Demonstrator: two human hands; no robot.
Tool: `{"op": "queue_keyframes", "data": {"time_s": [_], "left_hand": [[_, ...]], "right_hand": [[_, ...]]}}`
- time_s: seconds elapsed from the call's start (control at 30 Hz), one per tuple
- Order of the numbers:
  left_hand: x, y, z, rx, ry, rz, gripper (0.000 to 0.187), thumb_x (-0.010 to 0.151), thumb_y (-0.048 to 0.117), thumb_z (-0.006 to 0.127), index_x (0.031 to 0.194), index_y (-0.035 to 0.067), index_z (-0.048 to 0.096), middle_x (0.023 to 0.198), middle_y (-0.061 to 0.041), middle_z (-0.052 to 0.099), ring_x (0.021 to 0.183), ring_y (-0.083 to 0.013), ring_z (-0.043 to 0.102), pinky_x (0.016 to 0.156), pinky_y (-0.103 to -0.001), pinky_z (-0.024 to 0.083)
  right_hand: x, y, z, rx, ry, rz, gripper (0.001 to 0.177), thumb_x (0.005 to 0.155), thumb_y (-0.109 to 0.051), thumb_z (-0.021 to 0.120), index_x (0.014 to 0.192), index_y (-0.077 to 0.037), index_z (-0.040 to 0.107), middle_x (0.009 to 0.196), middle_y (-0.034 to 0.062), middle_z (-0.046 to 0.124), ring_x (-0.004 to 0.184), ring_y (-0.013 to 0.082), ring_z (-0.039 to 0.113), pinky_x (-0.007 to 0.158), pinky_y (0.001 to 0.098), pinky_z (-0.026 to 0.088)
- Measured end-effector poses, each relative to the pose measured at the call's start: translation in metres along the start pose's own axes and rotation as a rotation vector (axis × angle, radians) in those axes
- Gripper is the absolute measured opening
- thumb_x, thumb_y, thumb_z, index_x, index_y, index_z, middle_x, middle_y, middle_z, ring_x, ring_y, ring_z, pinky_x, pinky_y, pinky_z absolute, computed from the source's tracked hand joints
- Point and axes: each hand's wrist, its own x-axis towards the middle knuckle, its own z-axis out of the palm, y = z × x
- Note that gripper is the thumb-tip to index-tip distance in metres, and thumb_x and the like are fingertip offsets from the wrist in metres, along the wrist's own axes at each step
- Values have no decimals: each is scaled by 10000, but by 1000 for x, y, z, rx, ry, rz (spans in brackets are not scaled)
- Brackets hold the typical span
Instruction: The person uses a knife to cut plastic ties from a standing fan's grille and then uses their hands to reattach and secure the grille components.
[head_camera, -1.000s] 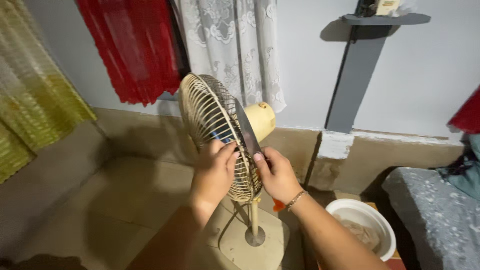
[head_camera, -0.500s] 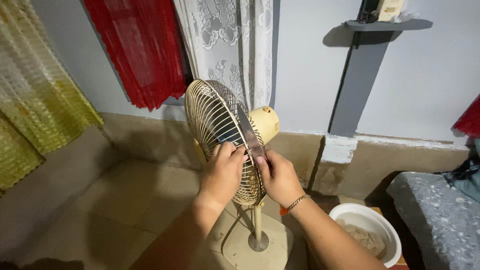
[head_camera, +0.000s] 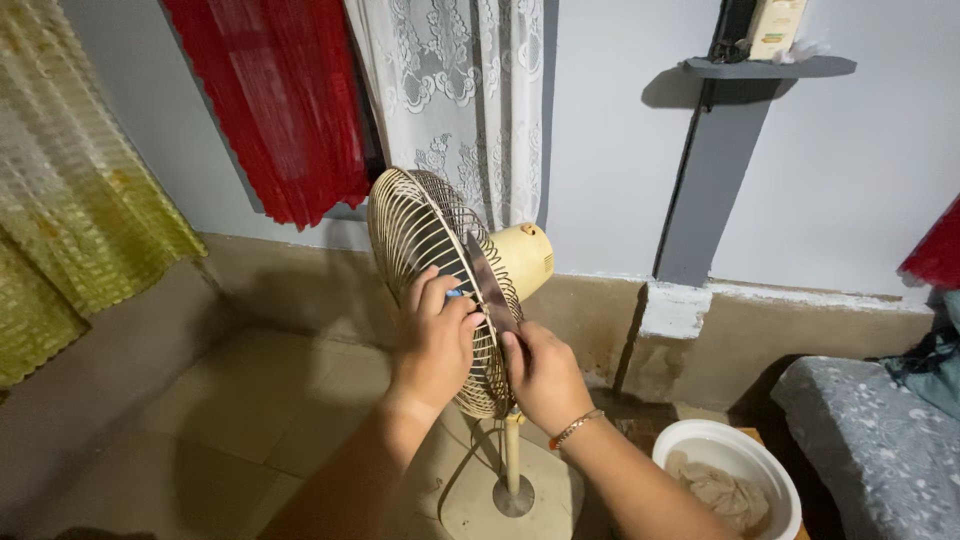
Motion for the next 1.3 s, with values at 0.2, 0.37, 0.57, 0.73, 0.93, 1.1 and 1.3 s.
{"op": "queue_keyframes", "data": {"time_s": [0.2, 0.37, 0.57, 0.73, 0.93, 1.1, 1.3], "left_hand": [[-2, -7, 16, -96, 23, 39, 106, 886, 54, 702, 957, -19, 674, 1239, -207, 542, 1325, -451, 438, 1116, -532, 377], [-3, -8, 17, -109, 41, 40, 114, 886, 57, 725, 964, -16, 687, 1233, -199, 546, 1330, -446, 441, 1120, -537, 377], [-7, 1, 18, -135, 30, -11, 115, 879, 78, 726, 950, -7, 696, 1233, -189, 555, 1334, -432, 445, 1112, -522, 385], [2, 3, 16, -80, 38, 18, 115, 894, 80, 721, 958, -12, 696, 1241, -191, 556, 1323, -436, 452, 1112, -538, 376], [11, 3, 17, -123, 57, 47, 134, 904, 84, 718, 989, -17, 697, 1250, -200, 559, 1321, -444, 461, 1108, -533, 393], [12, 5, 12, -105, 44, 36, 143, 902, 97, 724, 991, -14, 704, 1247, -193, 571, 1314, -445, 479, 1099, -524, 407], [12, 11, 2, -105, 40, 59, 270, 897, 175, 766, 1060, -29, 702, 1272, -198, 572, 1349, -446, 467, 1113, -527, 410]], "right_hand": [[22, -6, 5, -5, 44, -21, 110, 950, -117, 614, 960, -12, 647, 876, 254, 666, 810, 464, 649, 687, 500, 527], [36, -3, 4, 16, 10, -31, 151, 969, -136, 631, 913, 3, 607, 857, 253, 662, 817, 466, 647, 696, 502, 524], [16, 0, -4, 70, 38, -70, 111, 954, -106, 603, 995, -15, 652, 896, 247, 671, 824, 455, 657, 691, 479, 540], [16, 6, -4, -6, 4, 0, 129, 958, -128, 633, 950, 0, 623, 857, 249, 654, 780, 459, 634, 661, 476, 520], [23, 17, -15, 50, 67, 116, 224, 1003, -205, 624, 916, 1, 613, 719, 186, 631, 584, 317, 594, 570, 388, 504], [19, 36, -24, 199, 54, 253, 245, 1020, -240, 585, 940, -10, 609, 647, 71, 625, 558, 126, 563, 533, 314, 497], [-2, 58, -13, 476, -10, 453, 206, 1007, -231, 586, 949, -35, 599, 680, 7, 596, 543, 95, 537, 487, 281, 485]]}}
